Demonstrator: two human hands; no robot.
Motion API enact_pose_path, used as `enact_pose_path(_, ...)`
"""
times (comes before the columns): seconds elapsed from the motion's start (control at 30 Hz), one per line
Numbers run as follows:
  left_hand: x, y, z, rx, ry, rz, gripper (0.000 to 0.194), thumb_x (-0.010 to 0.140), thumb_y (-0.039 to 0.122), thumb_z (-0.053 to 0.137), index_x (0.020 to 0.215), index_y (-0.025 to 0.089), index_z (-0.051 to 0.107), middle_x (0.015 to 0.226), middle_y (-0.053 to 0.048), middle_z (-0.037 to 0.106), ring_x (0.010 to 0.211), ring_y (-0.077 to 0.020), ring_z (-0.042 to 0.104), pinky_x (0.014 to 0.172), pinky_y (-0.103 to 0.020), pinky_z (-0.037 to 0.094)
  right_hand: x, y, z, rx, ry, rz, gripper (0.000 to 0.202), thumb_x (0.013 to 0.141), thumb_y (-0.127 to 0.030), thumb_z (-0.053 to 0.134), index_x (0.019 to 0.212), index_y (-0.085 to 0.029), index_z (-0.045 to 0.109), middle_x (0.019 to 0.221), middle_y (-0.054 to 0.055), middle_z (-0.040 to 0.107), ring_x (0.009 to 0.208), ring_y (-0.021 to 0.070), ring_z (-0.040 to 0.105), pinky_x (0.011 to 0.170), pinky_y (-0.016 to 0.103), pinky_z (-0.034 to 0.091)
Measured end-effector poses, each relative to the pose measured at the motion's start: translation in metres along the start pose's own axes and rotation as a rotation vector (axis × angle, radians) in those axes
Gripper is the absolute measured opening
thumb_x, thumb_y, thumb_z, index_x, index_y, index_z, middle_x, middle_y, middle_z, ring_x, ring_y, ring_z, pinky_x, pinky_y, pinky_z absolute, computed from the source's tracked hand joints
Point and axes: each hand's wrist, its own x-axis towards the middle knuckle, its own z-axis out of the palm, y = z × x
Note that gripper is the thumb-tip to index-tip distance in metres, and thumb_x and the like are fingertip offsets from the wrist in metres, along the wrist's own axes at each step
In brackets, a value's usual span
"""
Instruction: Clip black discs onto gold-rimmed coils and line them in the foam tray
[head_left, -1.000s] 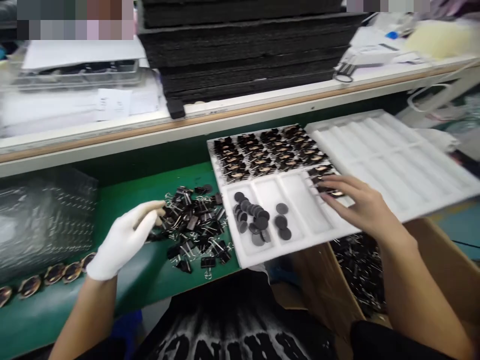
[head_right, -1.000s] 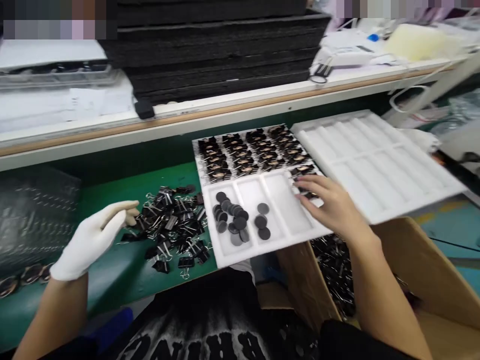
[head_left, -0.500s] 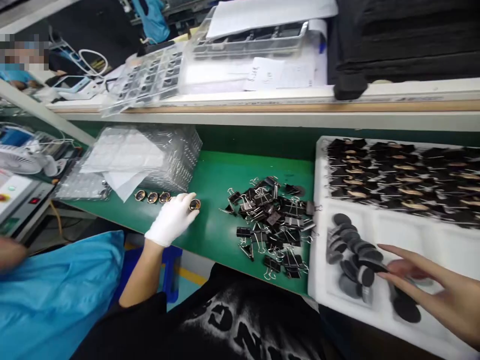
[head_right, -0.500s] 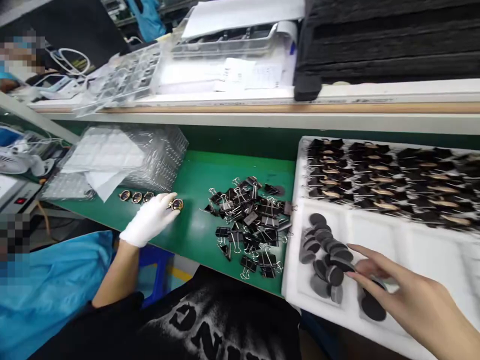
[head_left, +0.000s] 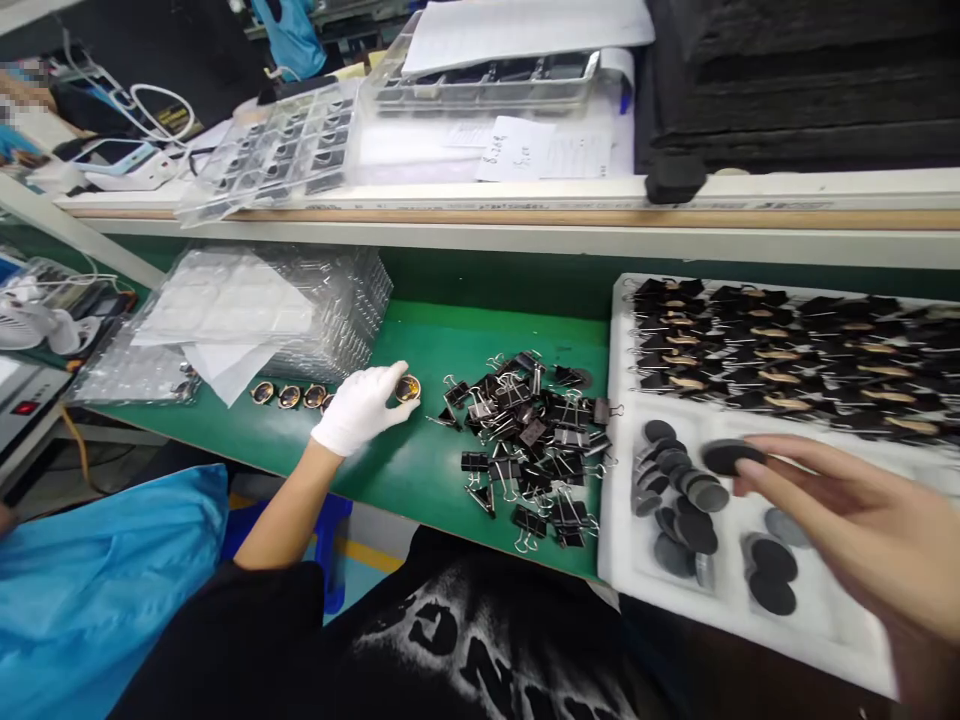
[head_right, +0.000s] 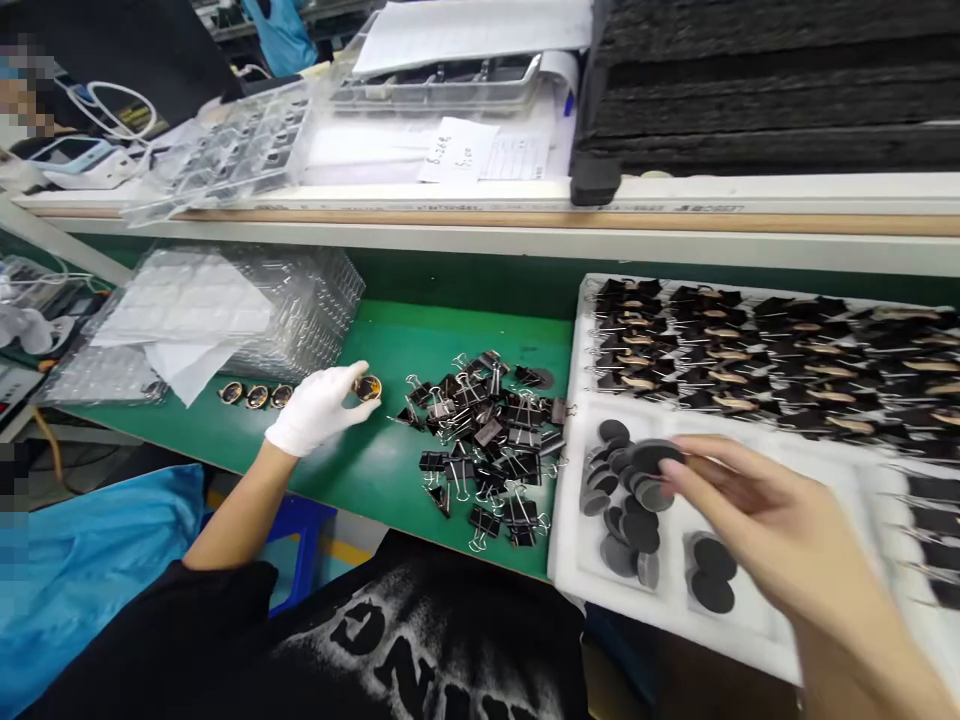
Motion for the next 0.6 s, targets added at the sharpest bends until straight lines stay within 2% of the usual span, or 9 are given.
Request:
enact_pose_path(0.03, 0.007, 0.01, -0.006, -0.026, 0.081, 0.025, 0.056, 0.096, 0.049, 0.058, 0.139, 0.012, 0.056, 0.113, -0.017, 0.074, 0.1, -0.0288, 0.072, 0.089, -0.039, 0.054, 0.004, -0.02, 0.014, 0.12, 0.029, 0.106, 0.016, 0.08, -0.049, 0.079, 0.095, -0.044, 0.077, 0.077, 0.003, 0.077, 0.063, 0.0314, 0.074, 0.056, 0.045, 0.065)
enact_pose_path(0.07, 0.013, 0.021, -0.014, -0.058, 0.152, 0.067, 0.058, 0.096, 0.05, 0.059, 0.14, 0.012, 0.055, 0.114, -0.016, 0.074, 0.1, -0.0281, 0.072, 0.089, -0.039, 0.054, 0.009, -0.039, 0.028, 0.237, 0.027, 0.148, 0.021, 0.076, -0.05, 0.083, 0.093, -0.038, 0.078, 0.079, 0.004, 0.078, 0.063, 0.0281, 0.074, 0.058, 0.043, 0.065)
enact_pose_path(0.13, 0.025, 0.049, -0.032, -0.111, 0.24, 0.189, 0.061, 0.094, 0.051, 0.062, 0.141, 0.013, 0.053, 0.112, -0.015, 0.074, 0.099, -0.0272, 0.072, 0.089, -0.038, 0.054, 0.018, -0.07, 0.052, 0.444, -0.127, 0.178, 0.035, 0.075, -0.049, 0.085, 0.103, -0.03, 0.078, 0.082, 0.005, 0.078, 0.064, 0.023, 0.073, 0.061, 0.038, 0.066)
enact_pose_path(0.17, 0.03, 0.064, -0.041, -0.124, 0.251, 0.258, 0.061, 0.093, 0.052, 0.063, 0.141, 0.015, 0.053, 0.109, -0.013, 0.075, 0.096, -0.0263, 0.073, 0.087, -0.037, 0.054, 0.023, -0.08, 0.062, 0.528, -0.172, 0.17, 0.034, 0.076, -0.048, 0.086, 0.102, -0.028, 0.077, 0.083, 0.005, 0.078, 0.068, 0.0215, 0.074, 0.063, 0.035, 0.065)
enact_pose_path(0.23, 0.04, 0.094, -0.057, -0.134, 0.251, 0.39, 0.059, 0.093, 0.052, 0.064, 0.139, 0.016, 0.053, 0.096, -0.008, 0.075, 0.085, -0.0237, 0.072, 0.078, -0.035, 0.053, 0.029, -0.092, 0.075, 0.617, -0.222, 0.121, 0.029, 0.078, -0.042, 0.086, 0.1, -0.025, 0.076, 0.086, 0.005, 0.078, 0.075, 0.0193, 0.075, 0.068, 0.03, 0.065)
enact_pose_path(0.33, 0.053, 0.129, -0.069, -0.151, 0.287, 0.537, 0.055, 0.094, 0.052, 0.063, 0.134, 0.015, 0.052, 0.081, -0.003, 0.071, 0.073, -0.0214, 0.07, 0.067, -0.032, 0.049, 0.03, -0.094, 0.08, 0.617, -0.198, 0.022, 0.019, 0.083, -0.033, 0.082, 0.099, -0.024, 0.075, 0.091, 0.004, 0.078, 0.079, 0.0173, 0.075, 0.07, 0.027, 0.063)
enact_pose_path(0.43, 0.062, 0.147, -0.07, -0.171, 0.312, 0.611, 0.056, 0.094, 0.051, 0.063, 0.133, 0.014, 0.05, 0.079, -0.001, 0.069, 0.071, -0.0212, 0.07, 0.064, -0.032, 0.047, 0.025, -0.09, 0.076, 0.498, -0.093, -0.162, 0.013, 0.088, -0.024, 0.077, 0.102, -0.025, 0.075, 0.093, 0.003, 0.075, 0.079, 0.0169, 0.073, 0.069, 0.03, 0.063)
enact_pose_path(0.53, 0.068, 0.155, -0.067, -0.185, 0.301, 0.65, 0.059, 0.094, 0.049, 0.064, 0.137, 0.014, 0.044, 0.08, -0.001, 0.07, 0.07, -0.0212, 0.069, 0.063, -0.032, 0.047, 0.021, -0.085, 0.069, 0.253, 0.07, -0.535, 0.025, 0.088, -0.009, 0.072, 0.105, -0.027, 0.076, 0.098, 0.004, 0.072, 0.091, 0.0196, 0.072, 0.082, 0.037, 0.063)
enact_pose_path(0.6, 0.07, 0.158, -0.066, -0.188, 0.299, 0.673, 0.058, 0.095, 0.048, 0.062, 0.137, 0.014, 0.043, 0.081, -0.002, 0.07, 0.068, -0.0211, 0.069, 0.062, -0.031, 0.047, 0.018, -0.081, 0.067, 0.1, 0.107, -0.736, 0.037, 0.088, 0.0, 0.067, 0.113, -0.027, 0.075, 0.108, 0.006, 0.071, 0.102, 0.0215, 0.072, 0.089, 0.04, 0.063)
